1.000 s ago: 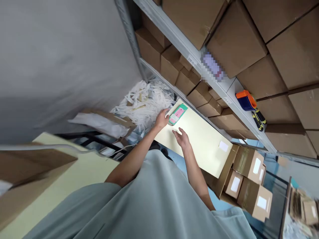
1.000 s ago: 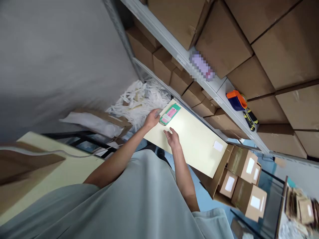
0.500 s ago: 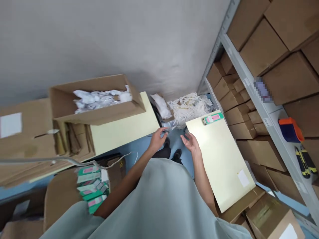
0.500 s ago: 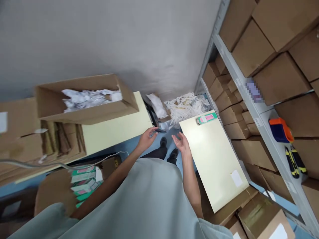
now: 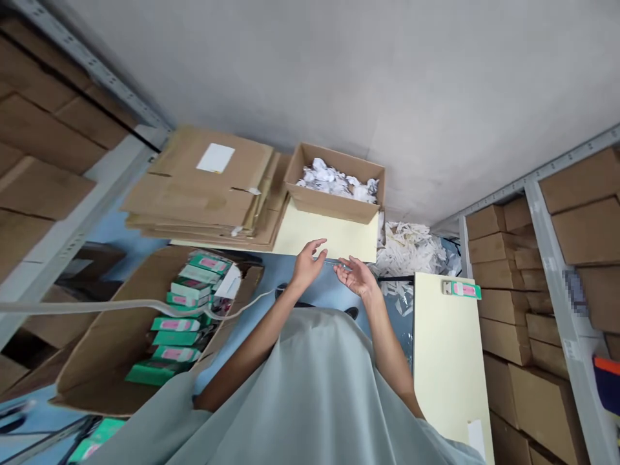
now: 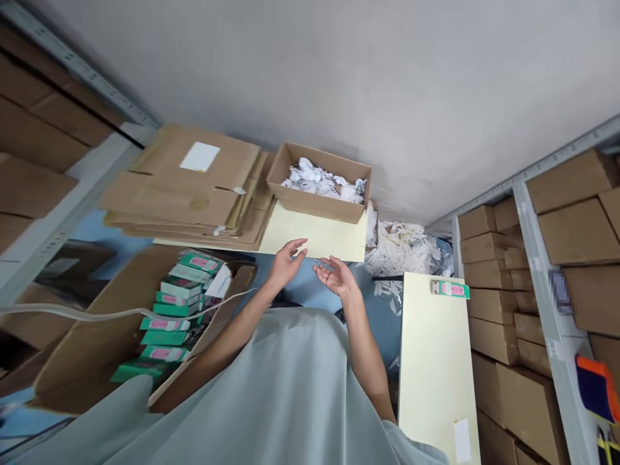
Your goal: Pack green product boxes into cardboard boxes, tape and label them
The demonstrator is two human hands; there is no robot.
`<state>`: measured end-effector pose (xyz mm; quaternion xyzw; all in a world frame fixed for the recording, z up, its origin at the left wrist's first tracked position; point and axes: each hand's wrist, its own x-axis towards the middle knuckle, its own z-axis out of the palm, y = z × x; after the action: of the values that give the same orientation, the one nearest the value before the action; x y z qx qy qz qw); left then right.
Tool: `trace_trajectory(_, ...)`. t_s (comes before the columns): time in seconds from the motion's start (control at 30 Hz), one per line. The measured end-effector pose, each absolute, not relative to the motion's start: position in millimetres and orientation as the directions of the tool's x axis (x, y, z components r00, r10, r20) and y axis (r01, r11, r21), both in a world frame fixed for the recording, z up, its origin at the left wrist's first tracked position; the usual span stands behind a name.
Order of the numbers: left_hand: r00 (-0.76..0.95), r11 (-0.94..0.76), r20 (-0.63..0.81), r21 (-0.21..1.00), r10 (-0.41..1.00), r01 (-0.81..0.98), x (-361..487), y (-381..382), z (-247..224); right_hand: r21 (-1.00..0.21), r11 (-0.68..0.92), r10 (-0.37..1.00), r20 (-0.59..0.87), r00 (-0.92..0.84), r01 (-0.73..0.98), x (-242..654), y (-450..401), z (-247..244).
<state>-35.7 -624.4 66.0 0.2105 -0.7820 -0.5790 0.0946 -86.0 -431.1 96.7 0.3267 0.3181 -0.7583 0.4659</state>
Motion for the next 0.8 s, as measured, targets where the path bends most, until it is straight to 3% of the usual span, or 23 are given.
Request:
trace_trajectory(0.23, -0.740, -0.043, -0.179, 0.979, -0.648, -0.199, 9, -813, 36, -0.180, -0.250, -0.508, -0.812, -0.287, 0.951, -82, -621, 89)
trace_trajectory(0.4, -0.628, -0.234, -0.355, 0.934, -0.692, -0.270, 38, -913, 22, -0.359, -0.155, -0.404, -0.827, -0.390, 0.921, -80, -729, 82)
trace_trajectory(0.53, -0.567, -0.318, -0.442, 0.896, -0.694, -0.309, 47, -953, 10, -0.537, 0.050, -0.276, -0.818, -0.505, 0.842, -83, -795, 69)
trace_trajectory(0.8, -0.537, -0.411, -0.546, 0.838, -0.644, -0.359, 66, -973, -7, -0.623, 0.267, -0.179, -0.782, -0.597, 0.735, -92, -849, 44)
